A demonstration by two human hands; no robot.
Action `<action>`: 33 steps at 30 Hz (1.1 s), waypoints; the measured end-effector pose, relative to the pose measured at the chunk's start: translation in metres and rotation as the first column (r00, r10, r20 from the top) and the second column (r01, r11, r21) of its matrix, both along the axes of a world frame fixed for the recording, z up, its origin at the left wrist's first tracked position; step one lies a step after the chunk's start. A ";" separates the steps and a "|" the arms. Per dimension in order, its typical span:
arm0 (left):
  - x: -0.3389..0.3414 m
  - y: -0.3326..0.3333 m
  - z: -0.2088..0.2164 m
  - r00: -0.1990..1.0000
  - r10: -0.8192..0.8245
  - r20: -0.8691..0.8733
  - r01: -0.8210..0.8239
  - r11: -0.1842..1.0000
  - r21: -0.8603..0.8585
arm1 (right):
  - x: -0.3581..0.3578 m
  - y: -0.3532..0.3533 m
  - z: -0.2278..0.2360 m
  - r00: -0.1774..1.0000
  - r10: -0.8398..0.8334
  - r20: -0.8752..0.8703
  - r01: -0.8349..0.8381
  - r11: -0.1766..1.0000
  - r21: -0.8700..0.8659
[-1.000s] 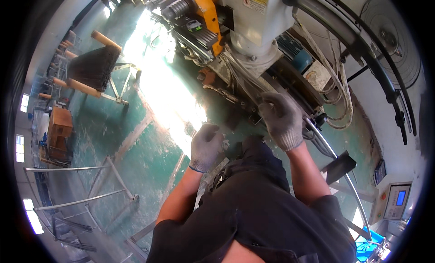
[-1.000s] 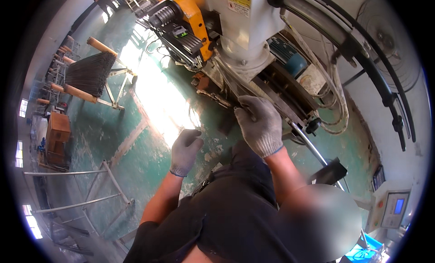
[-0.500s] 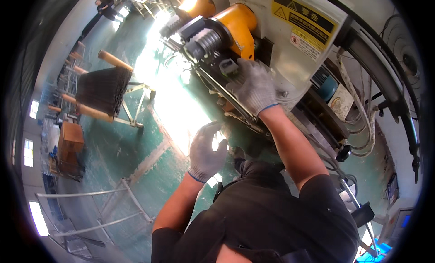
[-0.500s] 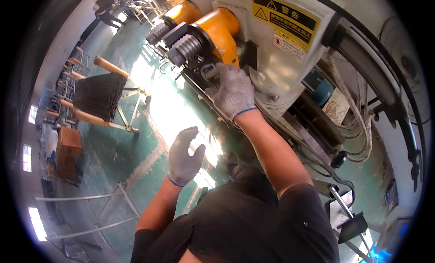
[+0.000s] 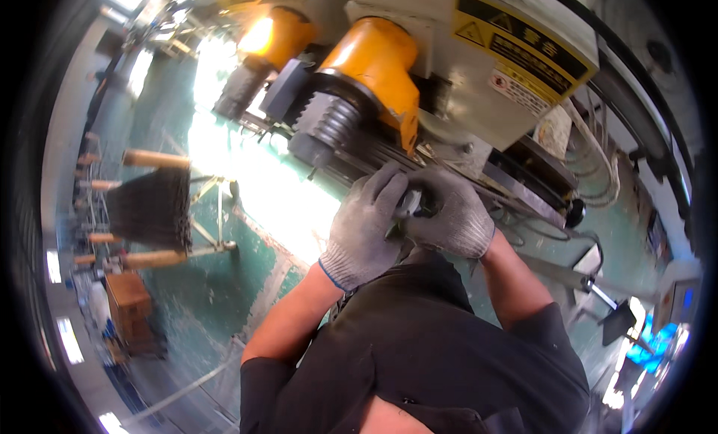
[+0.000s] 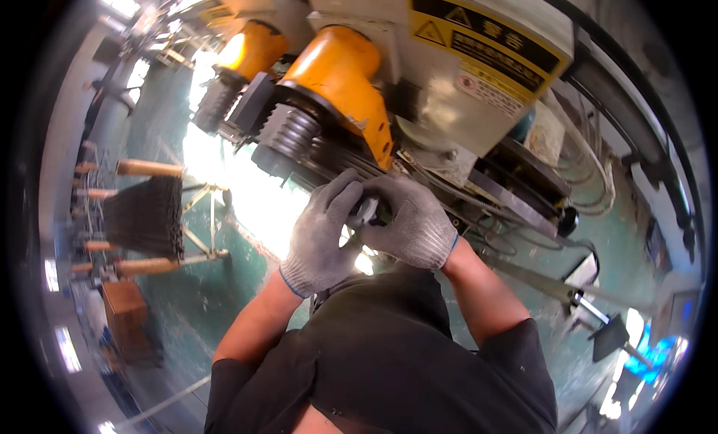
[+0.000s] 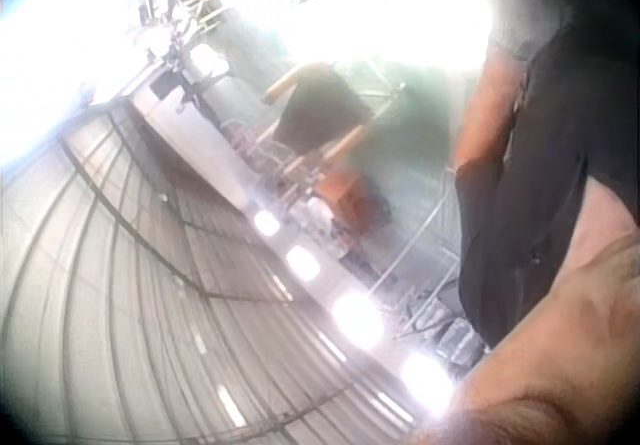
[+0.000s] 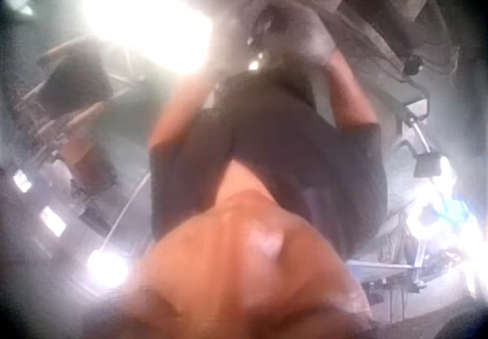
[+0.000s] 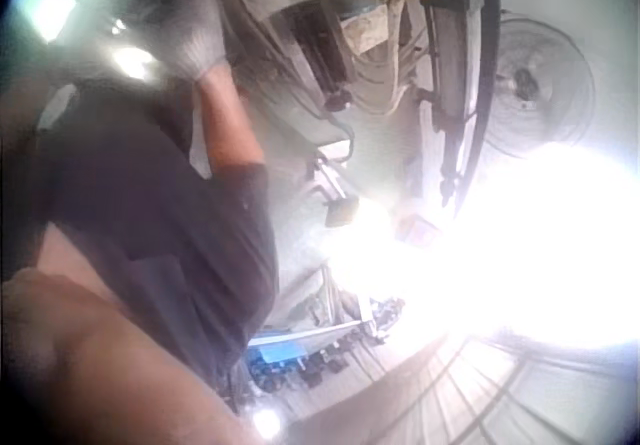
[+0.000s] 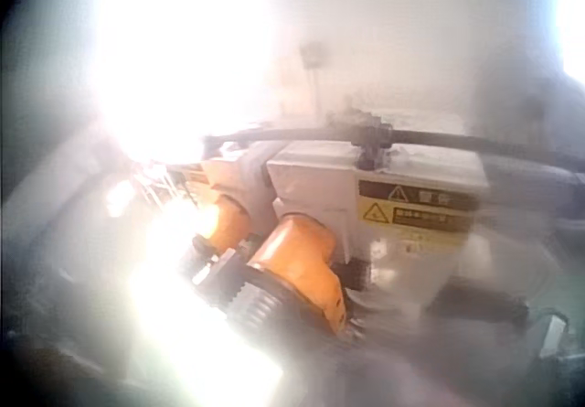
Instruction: The person repeatedly measures metal rods using a tape measure and caliper in a workshop. They place rods into a machine, measure their length, and then use a caliper to check dimensions before removing them.
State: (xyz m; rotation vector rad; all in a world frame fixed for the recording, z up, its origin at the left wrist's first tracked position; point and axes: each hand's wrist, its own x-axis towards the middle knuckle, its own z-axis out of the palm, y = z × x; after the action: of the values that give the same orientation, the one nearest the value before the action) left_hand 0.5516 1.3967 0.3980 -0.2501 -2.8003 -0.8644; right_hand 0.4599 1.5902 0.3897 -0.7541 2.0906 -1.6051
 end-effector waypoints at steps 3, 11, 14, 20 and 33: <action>-0.015 0.001 -0.004 0.979 -0.181 0.095 0.175 0.982 0.067 | 0.014 0.007 0.011 0.998 -0.013 0.066 -0.001 0.977 0.215; -0.024 -0.027 -0.020 0.799 -0.596 0.082 0.587 0.802 0.109 | 0.117 -0.024 -0.024 0.559 -0.463 0.688 0.732 0.666 -0.147; -0.022 -0.042 -0.021 0.715 -0.689 0.116 0.685 0.724 0.082 | 0.145 -0.047 -0.037 0.446 -0.527 0.723 0.829 0.549 -0.111; -0.010 -0.068 -0.023 0.595 -0.752 0.282 0.718 0.656 0.233 | 0.188 -0.090 -0.045 0.295 -0.721 0.627 0.908 0.415 0.049; -0.028 -0.190 -0.062 0.715 -0.542 0.442 0.581 0.812 0.056 | 0.364 0.275 -0.119 -0.158 -0.785 0.599 0.745 -0.493 -0.449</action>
State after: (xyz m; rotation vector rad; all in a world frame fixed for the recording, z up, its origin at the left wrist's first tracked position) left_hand 0.5231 1.2069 0.3364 -1.1134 -3.2360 -1.0182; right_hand 0.8235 1.8649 0.2703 1.5662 1.6281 -3.4321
